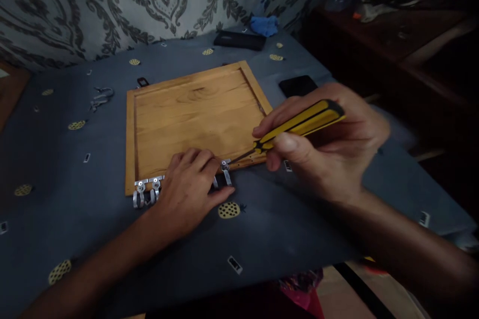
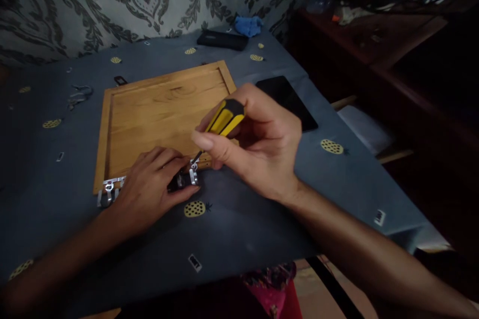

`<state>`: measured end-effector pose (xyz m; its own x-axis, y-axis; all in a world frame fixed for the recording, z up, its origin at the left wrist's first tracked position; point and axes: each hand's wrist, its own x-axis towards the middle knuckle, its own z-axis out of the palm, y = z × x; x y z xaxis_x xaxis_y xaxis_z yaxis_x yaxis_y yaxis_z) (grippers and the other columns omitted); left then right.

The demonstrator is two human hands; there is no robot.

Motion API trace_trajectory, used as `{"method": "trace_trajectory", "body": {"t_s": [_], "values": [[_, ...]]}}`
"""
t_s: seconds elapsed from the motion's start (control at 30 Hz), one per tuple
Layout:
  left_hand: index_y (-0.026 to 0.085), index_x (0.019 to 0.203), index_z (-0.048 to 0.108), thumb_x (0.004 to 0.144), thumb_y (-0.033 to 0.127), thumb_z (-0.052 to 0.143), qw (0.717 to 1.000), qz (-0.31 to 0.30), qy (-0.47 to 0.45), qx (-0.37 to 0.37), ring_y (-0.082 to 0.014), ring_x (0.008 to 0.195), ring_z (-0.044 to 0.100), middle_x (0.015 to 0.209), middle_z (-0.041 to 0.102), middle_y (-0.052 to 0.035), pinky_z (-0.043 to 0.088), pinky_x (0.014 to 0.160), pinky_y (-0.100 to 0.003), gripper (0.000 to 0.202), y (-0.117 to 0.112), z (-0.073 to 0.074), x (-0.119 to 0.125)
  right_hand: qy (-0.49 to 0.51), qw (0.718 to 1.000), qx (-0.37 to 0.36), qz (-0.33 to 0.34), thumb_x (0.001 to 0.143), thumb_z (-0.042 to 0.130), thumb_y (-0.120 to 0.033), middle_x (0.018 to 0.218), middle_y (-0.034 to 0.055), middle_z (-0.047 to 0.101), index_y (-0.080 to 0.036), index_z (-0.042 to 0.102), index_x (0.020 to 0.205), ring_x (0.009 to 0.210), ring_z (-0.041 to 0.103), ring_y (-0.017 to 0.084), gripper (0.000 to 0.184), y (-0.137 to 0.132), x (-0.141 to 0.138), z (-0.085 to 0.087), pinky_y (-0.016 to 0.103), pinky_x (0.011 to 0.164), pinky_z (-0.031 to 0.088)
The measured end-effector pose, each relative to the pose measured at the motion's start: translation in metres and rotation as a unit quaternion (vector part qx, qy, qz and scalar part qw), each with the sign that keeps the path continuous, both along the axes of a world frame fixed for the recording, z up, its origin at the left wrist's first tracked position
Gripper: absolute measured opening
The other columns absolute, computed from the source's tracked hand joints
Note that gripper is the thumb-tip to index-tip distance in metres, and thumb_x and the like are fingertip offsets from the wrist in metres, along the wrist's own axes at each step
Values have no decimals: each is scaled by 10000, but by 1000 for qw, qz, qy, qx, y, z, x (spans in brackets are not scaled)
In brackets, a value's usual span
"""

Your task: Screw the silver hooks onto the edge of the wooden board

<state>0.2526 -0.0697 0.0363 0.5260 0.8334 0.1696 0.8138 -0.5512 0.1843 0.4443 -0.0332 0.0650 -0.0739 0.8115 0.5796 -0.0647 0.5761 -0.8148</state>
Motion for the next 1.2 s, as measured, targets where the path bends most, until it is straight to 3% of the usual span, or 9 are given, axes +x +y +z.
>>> {"method": "trace_trajectory", "body": {"t_s": [0.47, 0.9, 1.0, 1.13, 1.2], "values": [[157, 1078, 690, 869, 422, 703, 1000, 7, 14, -17, -299, 978, 598, 1067, 685, -86, 496, 812, -459, 337, -1, 1, 0, -70, 997, -23, 28, 814, 779, -274, 692, -44, 667, -216, 622, 740, 443, 596, 59, 183, -1, -1, -1, 198, 416, 504], [158, 1069, 690, 858, 426, 715, 1000, 8, 17, -17, -303, 968, 600, 1074, 680, -91, 498, 800, -464, 343, -1, 1, 1, -68, 995, -47, 59, 776, 820, -244, 728, -31, 675, -205, 658, 775, 506, 614, 70, 167, -3, 0, -2, 198, 461, 532], [155, 1062, 690, 851, 422, 725, 1000, 7, 20, -13, -304, 962, 600, 1046, 679, -93, 498, 795, -461, 342, 0, 1, 1, -60, 993, -69, 79, 768, 828, -271, 793, -20, 693, -203, 681, 853, 559, 637, 75, 183, -3, 2, -1, 186, 482, 547], [155, 1054, 690, 860, 414, 715, 1000, 6, 15, -12, -306, 965, 601, 1038, 681, -90, 497, 800, -467, 325, 0, 1, 1, -68, 984, -106, 126, 863, 734, -348, 910, -1, 714, -231, 691, 1101, 589, 654, 79, 269, -3, 5, 1, 201, 521, 566], [158, 1043, 691, 866, 419, 706, 1000, 5, 16, -13, -304, 967, 599, 1043, 683, -90, 498, 805, -469, 316, 0, 1, 1, -76, 983, -104, 131, 894, 695, -337, 919, 1, 709, -229, 713, 1075, 563, 635, 68, 211, -2, 6, 1, 201, 511, 556]]}}
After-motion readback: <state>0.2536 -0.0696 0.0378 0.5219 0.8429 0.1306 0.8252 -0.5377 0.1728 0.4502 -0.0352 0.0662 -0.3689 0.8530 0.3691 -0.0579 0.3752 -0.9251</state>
